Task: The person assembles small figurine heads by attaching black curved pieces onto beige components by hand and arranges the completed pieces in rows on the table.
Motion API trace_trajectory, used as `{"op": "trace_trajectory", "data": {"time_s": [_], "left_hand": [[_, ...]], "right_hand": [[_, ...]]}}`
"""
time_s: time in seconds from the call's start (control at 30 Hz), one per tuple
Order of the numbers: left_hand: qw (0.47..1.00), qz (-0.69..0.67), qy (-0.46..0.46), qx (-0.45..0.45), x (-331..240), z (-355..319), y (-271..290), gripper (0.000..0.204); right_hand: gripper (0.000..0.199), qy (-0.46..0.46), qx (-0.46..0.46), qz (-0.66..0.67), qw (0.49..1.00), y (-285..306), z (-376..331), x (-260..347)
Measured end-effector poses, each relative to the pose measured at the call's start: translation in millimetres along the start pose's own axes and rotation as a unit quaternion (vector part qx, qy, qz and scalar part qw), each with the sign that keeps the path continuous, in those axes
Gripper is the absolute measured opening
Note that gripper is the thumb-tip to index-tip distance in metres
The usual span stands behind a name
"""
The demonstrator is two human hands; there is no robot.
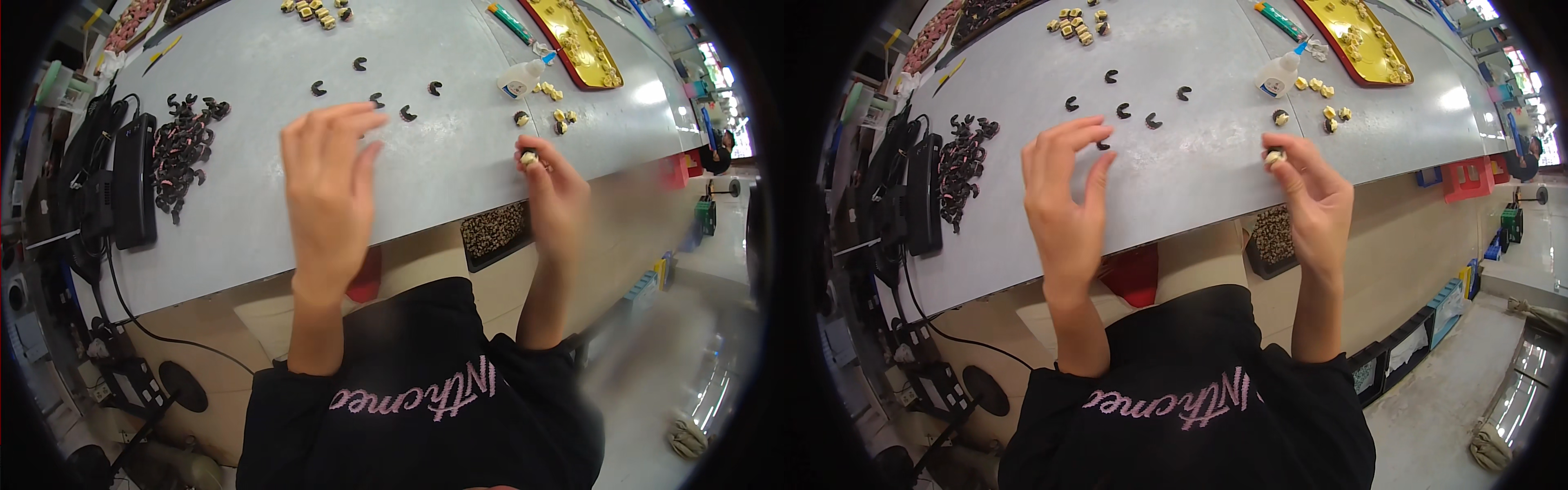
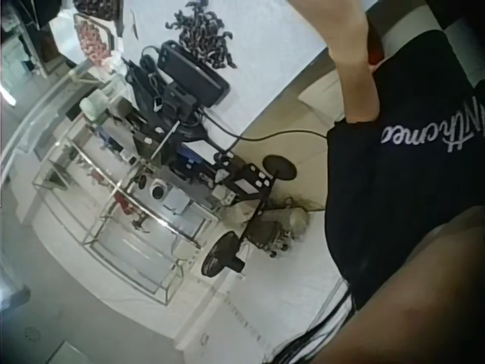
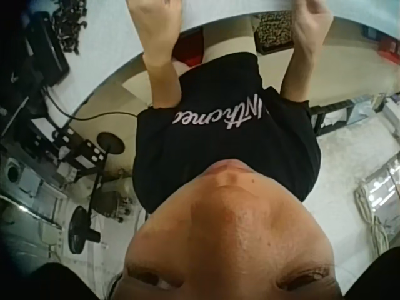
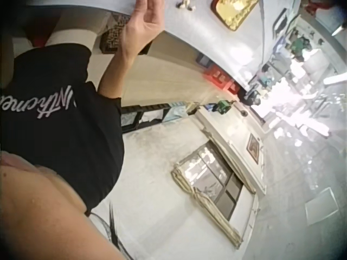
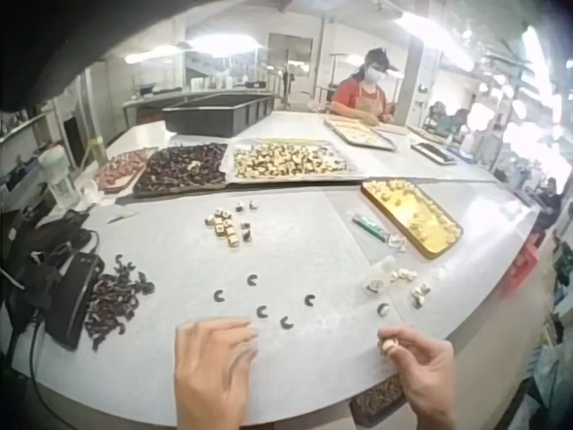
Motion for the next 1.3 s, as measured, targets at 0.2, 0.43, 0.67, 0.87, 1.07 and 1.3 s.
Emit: {"op": "trace_trajectory", "data": {"time_s": [0.2,0.43,0.67,0.87,1.07,1.3], "left_hand": [[0.988,0.049,0.134,0.063,30,-5,-5,0.028],[0.986,0.036,0.145,0.072,30,0,-12,0.026],[0.987,0.078,0.106,0.092,23,-1,-17,0.028],[0.991,-0.042,0.114,0.058,19,-5,-10,0.028],[0.987,-0.138,0.081,0.008,16,-15,4,0.025],[0.977,-0.209,0.025,-0.025,3,-20,2,0.027]], "right_hand": [[0.024,0.113,-0.051,-0.261,0.957,15,14,6],[0.033,0.168,-0.043,-0.326,0.929,6,21,11],[0.023,0.189,-0.130,-0.349,0.909,43,46,28],[0.022,0.246,-0.045,-0.510,0.823,52,88,22],[0.021,0.228,0.020,-0.423,0.877,50,103,13],[0.020,0.218,0.012,-0.064,0.974,27,44,47]]}}
Point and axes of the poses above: each hand's wrist, its own z-axis towards the middle knuckle, its own y-axis out of the back of the hand, x = y × z, the point moved 8 cm from there along z, towards the middle knuckle, and after that the axes turned 1 degree about x, right-handed, at the moved point
